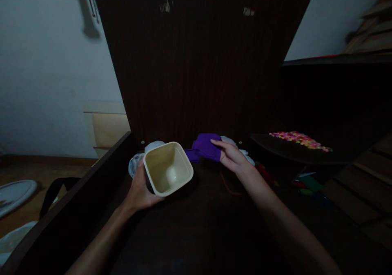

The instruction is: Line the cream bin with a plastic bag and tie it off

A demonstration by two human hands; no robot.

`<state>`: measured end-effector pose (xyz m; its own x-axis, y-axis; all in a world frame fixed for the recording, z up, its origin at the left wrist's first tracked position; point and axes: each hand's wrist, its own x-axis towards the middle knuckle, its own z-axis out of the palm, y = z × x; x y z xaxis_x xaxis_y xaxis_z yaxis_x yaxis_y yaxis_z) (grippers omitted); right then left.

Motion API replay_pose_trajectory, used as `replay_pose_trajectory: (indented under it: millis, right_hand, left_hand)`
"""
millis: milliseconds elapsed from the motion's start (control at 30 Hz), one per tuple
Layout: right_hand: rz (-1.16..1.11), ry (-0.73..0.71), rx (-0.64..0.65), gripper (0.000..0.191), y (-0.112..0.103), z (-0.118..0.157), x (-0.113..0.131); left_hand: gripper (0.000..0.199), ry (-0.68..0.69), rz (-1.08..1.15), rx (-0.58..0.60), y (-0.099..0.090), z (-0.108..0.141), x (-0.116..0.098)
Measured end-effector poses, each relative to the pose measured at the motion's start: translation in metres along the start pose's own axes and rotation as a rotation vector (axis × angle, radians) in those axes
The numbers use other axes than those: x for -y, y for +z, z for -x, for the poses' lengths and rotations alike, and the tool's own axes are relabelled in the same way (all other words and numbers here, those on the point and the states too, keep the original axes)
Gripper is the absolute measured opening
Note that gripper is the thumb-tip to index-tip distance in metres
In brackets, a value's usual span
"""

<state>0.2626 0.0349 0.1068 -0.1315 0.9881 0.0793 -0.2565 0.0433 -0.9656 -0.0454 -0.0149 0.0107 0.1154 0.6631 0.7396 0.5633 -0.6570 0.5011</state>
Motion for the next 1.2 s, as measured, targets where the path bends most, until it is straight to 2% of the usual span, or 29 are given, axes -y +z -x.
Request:
replay_pose_trajectory:
  millis: [100,200,333,400,500,567,700,800,867,900,1033,1100,1200]
  right_hand:
    - [-0.029,-0.022,0.072,0.027,0.012,0.027,0.021]
    - [-0.027,-0.03,0.241,0.035,0.029,0.052,0.038]
    - [0.086,-0.008,0.481,0.037,0.05,0.07,0.032]
    - [0.321,-0.016,0.539,0.037,0.056,0.073,0.017]
    - [0.834,-0.071,0.52,0.038,0.059,0.076,-0.009]
    - [1.077,-0.117,0.52,0.041,0.06,0.079,-0.023]
    - [1.334,-0.238,0.524,0.043,0.064,0.085,-0.038]
    - [1.51,-0.324,0.48,0.035,0.07,0.085,-0.037]
    - [1.535,-0.333,0.509,0.029,0.072,0.085,-0.032]
    - [1.517,-0.309,0.563,0.028,0.072,0.085,-0.029]
    - [1.369,-0.178,0.879,0.033,0.065,0.088,-0.018]
    - [1.334,-0.148,0.978,0.046,0.061,0.091,-0.015]
    - [1.365,-0.101,1.048,0.095,0.061,0.094,-0.017]
  left_hand:
    - [0.116,0.044,0.014,0.021,0.005,-0.001,-0.004]
    - [0.121,0.078,0.005,0.029,0.013,-0.003,-0.011]
    - [0.121,0.235,-0.057,0.061,0.023,-0.006,-0.015]
    - [0.121,0.332,-0.075,0.079,0.027,-0.006,-0.014]
    - [0.122,0.419,-0.065,0.113,0.029,-0.006,-0.011]
    - [0.123,0.451,-0.05,0.135,0.03,-0.006,-0.01]
    - [0.129,0.442,0.003,0.154,0.034,-0.005,-0.01]
    - [0.127,0.528,0.061,0.128,0.04,-0.006,-0.006]
    - [0.124,0.586,0.084,0.097,0.043,-0.005,-0.001]
    - [0.124,0.598,0.09,0.083,0.044,-0.005,0.001]
    - [0.124,0.578,0.113,0.077,0.044,-0.004,0.004]
    - [0.124,0.583,0.117,0.096,0.042,-0.004,0.004]
    - [0.121,0.61,0.087,0.109,0.042,-0.004,0.002]
